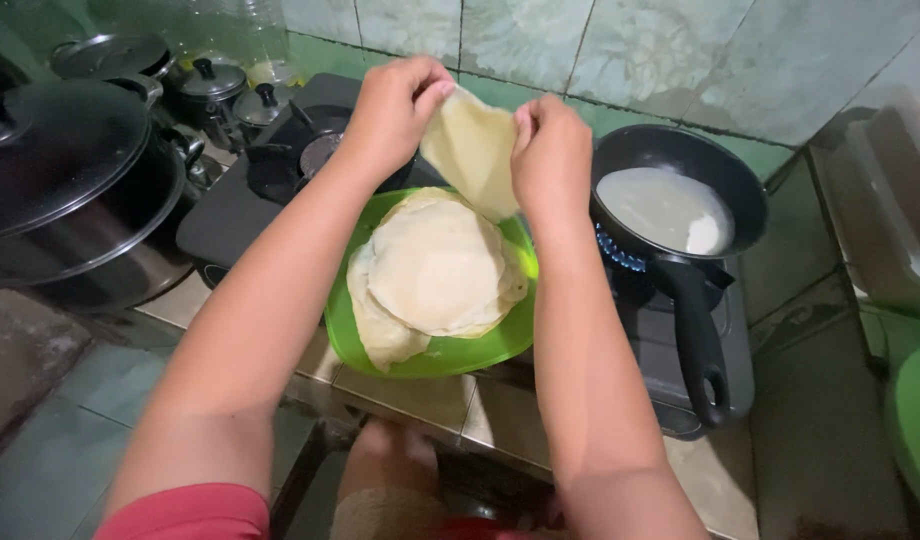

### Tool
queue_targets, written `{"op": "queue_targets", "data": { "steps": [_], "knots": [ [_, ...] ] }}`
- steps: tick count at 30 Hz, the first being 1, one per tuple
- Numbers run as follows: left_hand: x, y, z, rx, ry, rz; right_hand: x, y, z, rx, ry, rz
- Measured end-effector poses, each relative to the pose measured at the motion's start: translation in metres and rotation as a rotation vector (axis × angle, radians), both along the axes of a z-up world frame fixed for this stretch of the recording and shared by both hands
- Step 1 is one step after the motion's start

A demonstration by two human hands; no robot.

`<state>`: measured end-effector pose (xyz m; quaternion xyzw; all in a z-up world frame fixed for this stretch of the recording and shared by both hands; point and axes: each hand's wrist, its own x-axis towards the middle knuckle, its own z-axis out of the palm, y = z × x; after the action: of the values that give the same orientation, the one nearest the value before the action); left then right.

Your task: Making thin pastry skins on a gas stove using batter and a frying pan.

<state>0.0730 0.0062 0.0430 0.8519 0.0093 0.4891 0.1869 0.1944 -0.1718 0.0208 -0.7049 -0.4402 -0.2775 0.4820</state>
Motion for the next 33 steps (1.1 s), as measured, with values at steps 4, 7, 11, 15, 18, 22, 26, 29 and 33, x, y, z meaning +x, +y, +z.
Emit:
{"op": "queue_targets", "data": {
  "steps": [4,7,11,15,18,22,26,29,33],
  "knots": [
    [-0.011,-0.003,0.013,0.011,-0.04,0.026,-0.008,0.001,0.021,0.04,0.0,0.009],
    [-0.023,-0.004,0.023,0.018,-0.058,0.045,-0.012,0.004,0.031,0.096,-0.014,0.073],
    [-0.035,-0.002,0.028,0.011,-0.038,0.075,-0.007,0.02,0.031,0.062,0.013,0.123],
    [-0.043,0.006,0.026,-0.043,-0.013,0.104,-0.004,0.034,0.031,0.019,0.053,0.225],
    [-0.055,-0.003,0.026,-0.058,0.004,0.134,-0.012,0.023,0.034,0.039,0.061,0.254],
    [-0.092,-0.04,0.016,0.007,0.043,0.161,-0.035,-0.019,0.025,0.033,-0.016,0.251],
    [-0.131,-0.085,-0.019,-0.073,0.173,0.165,-0.069,-0.069,-0.002,-0.116,-0.015,0.347],
    [-0.147,-0.104,-0.055,-0.082,0.221,0.196,-0.092,-0.093,-0.019,-0.177,0.029,0.382],
    [-0.163,-0.129,-0.075,-0.088,0.154,0.234,-0.107,-0.11,-0.029,-0.176,-0.045,0.381]
  ]
}}
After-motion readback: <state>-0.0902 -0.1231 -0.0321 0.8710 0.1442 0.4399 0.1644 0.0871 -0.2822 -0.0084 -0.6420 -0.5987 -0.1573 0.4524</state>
